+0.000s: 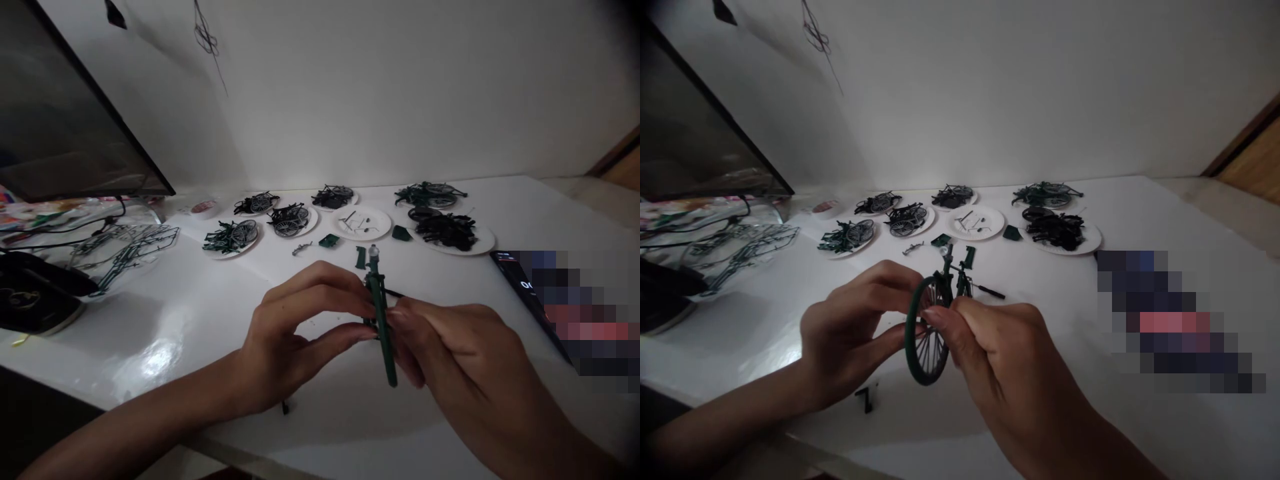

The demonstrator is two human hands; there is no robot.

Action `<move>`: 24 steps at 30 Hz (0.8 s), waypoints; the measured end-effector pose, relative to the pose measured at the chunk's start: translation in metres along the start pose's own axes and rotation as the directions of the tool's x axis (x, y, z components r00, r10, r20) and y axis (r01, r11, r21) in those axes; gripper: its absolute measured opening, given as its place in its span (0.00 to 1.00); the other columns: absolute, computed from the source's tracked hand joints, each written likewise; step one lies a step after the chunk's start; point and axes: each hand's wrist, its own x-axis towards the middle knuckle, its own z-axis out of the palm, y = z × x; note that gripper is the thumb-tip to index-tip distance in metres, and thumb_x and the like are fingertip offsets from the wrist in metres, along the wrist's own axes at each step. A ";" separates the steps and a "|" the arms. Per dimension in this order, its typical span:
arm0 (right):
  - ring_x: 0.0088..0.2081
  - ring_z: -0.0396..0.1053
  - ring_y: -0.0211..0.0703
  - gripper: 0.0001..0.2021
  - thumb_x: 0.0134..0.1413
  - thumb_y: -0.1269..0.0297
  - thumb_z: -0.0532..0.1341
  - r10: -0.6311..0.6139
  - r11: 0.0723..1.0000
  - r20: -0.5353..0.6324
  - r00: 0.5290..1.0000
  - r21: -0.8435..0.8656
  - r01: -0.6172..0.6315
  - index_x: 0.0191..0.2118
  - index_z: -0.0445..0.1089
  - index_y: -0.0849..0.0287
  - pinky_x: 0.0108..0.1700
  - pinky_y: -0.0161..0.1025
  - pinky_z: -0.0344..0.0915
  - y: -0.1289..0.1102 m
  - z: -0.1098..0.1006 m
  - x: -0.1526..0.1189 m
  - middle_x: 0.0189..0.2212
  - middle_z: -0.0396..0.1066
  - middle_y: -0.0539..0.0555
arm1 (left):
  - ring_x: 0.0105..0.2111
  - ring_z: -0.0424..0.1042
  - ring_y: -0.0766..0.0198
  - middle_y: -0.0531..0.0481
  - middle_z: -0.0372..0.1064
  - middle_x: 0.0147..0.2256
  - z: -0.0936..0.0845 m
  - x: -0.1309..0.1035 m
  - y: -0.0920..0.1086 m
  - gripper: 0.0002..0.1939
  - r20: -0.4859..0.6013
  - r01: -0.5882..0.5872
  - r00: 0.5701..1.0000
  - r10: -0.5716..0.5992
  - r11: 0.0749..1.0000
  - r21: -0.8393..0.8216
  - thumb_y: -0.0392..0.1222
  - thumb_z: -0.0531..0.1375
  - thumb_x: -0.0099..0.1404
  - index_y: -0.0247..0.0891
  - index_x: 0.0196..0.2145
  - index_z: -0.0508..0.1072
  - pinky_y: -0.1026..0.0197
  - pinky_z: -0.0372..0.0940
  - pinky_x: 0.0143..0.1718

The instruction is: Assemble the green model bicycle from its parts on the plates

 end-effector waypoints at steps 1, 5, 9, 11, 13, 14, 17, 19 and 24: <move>0.17 0.52 0.30 0.25 0.72 0.57 0.50 0.005 1.000 -0.002 1.000 0.003 -0.005 0.20 0.56 0.57 0.20 0.32 0.50 0.000 0.000 0.000 0.16 0.52 0.43 | 0.42 0.75 0.59 0.42 0.73 0.40 0.001 0.001 0.000 0.12 -0.012 -0.016 1.000 0.016 1.000 0.002 0.26 0.68 0.60 0.31 0.42 0.77 0.58 0.74 0.43; 0.20 0.52 0.32 0.22 0.71 0.58 0.52 0.016 1.000 -0.026 1.000 -0.002 -0.016 0.22 0.55 0.56 0.21 0.32 0.53 0.001 0.003 0.002 0.18 0.53 0.44 | 0.39 0.76 0.61 0.43 0.73 0.38 0.004 0.004 0.000 0.10 -0.057 -0.070 0.996 0.073 0.996 0.056 0.28 0.68 0.60 0.30 0.40 0.77 0.60 0.75 0.41; 0.20 0.53 0.33 0.19 0.70 0.59 0.53 0.041 0.999 -0.046 0.998 -0.001 -0.041 0.24 0.56 0.56 0.22 0.32 0.54 0.002 0.005 0.000 0.18 0.55 0.44 | 0.36 0.77 0.62 0.43 0.74 0.37 0.004 0.006 0.000 0.06 -0.073 -0.110 0.990 0.118 0.988 0.109 0.30 0.68 0.62 0.30 0.38 0.78 0.62 0.76 0.39; 0.20 0.54 0.33 0.19 0.70 0.58 0.53 0.064 0.998 -0.050 0.997 0.000 -0.064 0.25 0.57 0.56 0.22 0.32 0.54 0.003 0.006 -0.001 0.19 0.55 0.44 | 0.36 0.77 0.62 0.42 0.75 0.36 0.003 0.006 0.001 0.05 -0.071 -0.127 0.988 0.136 0.984 0.122 0.30 0.68 0.62 0.29 0.37 0.77 0.62 0.77 0.39; 0.20 0.53 0.33 0.20 0.69 0.57 0.54 0.075 0.997 -0.072 0.995 -0.005 -0.076 0.24 0.57 0.56 0.21 0.32 0.53 0.004 0.006 -0.001 0.19 0.55 0.44 | 0.37 0.78 0.61 0.40 0.75 0.37 0.001 0.005 0.002 0.06 -0.052 -0.144 0.987 0.154 0.978 0.149 0.29 0.68 0.61 0.28 0.38 0.77 0.62 0.77 0.40; 0.20 0.53 0.33 0.20 0.69 0.57 0.54 0.075 0.997 -0.078 0.994 -0.011 -0.076 0.24 0.57 0.56 0.20 0.32 0.53 0.004 0.006 -0.001 0.19 0.54 0.44 | 0.38 0.78 0.61 0.39 0.76 0.38 0.000 0.005 0.002 0.07 -0.036 -0.146 0.987 0.154 0.976 0.164 0.29 0.68 0.61 0.27 0.38 0.77 0.61 0.77 0.40; 0.20 0.53 0.34 0.19 0.69 0.57 0.55 0.070 0.997 -0.081 0.994 -0.037 -0.073 0.24 0.58 0.56 0.19 0.32 0.52 0.004 0.007 -0.001 0.18 0.55 0.45 | 0.39 0.78 0.60 0.37 0.76 0.38 -0.003 0.005 0.002 0.08 -0.002 -0.159 0.987 0.162 0.969 0.189 0.28 0.68 0.60 0.27 0.38 0.76 0.60 0.77 0.42; 0.19 0.53 0.34 0.20 0.69 0.57 0.54 0.069 0.996 -0.078 0.995 -0.051 -0.073 0.24 0.59 0.56 0.19 0.32 0.53 0.004 0.007 0.000 0.18 0.55 0.45 | 0.40 0.78 0.59 0.38 0.76 0.38 -0.004 0.005 0.002 0.07 0.005 -0.167 0.986 0.169 0.968 0.187 0.29 0.68 0.61 0.27 0.38 0.76 0.59 0.78 0.42; 0.18 0.54 0.33 0.21 0.69 0.56 0.54 0.096 0.992 -0.067 0.993 -0.080 -0.102 0.23 0.59 0.56 0.19 0.32 0.53 0.005 0.009 -0.002 0.17 0.56 0.45 | 0.41 0.79 0.59 0.37 0.77 0.39 -0.004 0.003 -0.002 0.06 0.002 -0.155 0.988 0.157 0.978 0.139 0.29 0.67 0.62 0.28 0.39 0.77 0.59 0.78 0.46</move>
